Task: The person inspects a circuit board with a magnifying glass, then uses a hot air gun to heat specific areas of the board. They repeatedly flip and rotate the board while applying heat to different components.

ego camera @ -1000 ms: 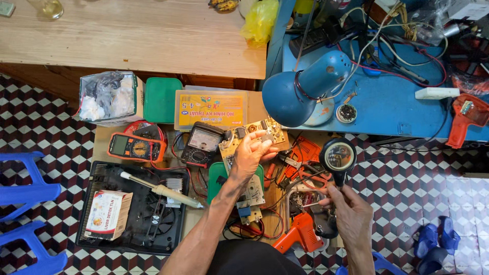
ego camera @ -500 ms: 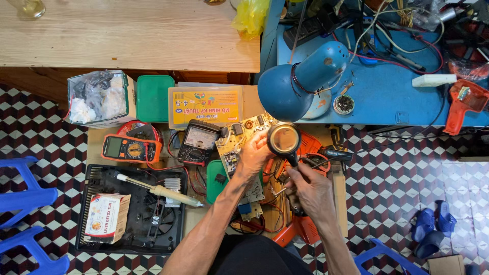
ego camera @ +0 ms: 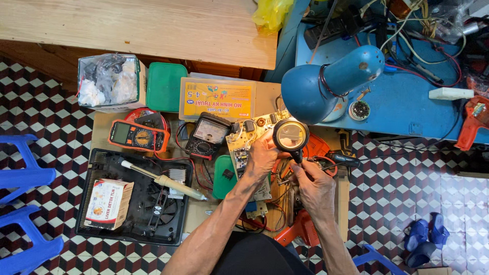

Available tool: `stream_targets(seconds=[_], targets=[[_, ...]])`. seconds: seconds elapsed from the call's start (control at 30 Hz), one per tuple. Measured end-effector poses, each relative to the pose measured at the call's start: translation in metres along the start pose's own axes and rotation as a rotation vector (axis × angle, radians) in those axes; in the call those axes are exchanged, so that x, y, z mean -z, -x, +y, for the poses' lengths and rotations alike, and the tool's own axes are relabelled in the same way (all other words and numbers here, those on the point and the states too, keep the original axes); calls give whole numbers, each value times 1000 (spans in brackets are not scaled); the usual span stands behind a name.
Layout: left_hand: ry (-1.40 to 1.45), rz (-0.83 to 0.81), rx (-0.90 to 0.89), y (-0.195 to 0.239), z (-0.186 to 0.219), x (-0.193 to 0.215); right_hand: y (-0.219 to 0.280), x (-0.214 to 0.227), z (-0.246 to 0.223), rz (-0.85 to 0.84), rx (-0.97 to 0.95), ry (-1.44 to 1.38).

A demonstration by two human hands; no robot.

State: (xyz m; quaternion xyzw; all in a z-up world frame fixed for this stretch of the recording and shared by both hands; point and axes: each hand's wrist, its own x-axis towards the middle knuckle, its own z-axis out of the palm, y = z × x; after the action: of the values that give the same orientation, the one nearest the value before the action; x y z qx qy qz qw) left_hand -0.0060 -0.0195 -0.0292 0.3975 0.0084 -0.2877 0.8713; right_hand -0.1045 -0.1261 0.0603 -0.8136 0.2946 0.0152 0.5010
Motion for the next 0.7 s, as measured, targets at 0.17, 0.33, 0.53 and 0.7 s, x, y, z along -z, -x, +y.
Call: stream_targets(seconds=[0.17, 0.33, 0.53, 0.7], targets=[[-65, 19, 13, -4, -2, -1, 1, -5, 2, 51, 42, -54], [-84, 48, 34, -1, 3, -8, -1, -10, 7, 79, -8, -118], [-105, 50, 35, 1, 7, -9, -2, -10, 7, 56, -36, -146], [-50, 14, -1, -8, -4, -2, -2, -13, 4, 59, -3, -75]])
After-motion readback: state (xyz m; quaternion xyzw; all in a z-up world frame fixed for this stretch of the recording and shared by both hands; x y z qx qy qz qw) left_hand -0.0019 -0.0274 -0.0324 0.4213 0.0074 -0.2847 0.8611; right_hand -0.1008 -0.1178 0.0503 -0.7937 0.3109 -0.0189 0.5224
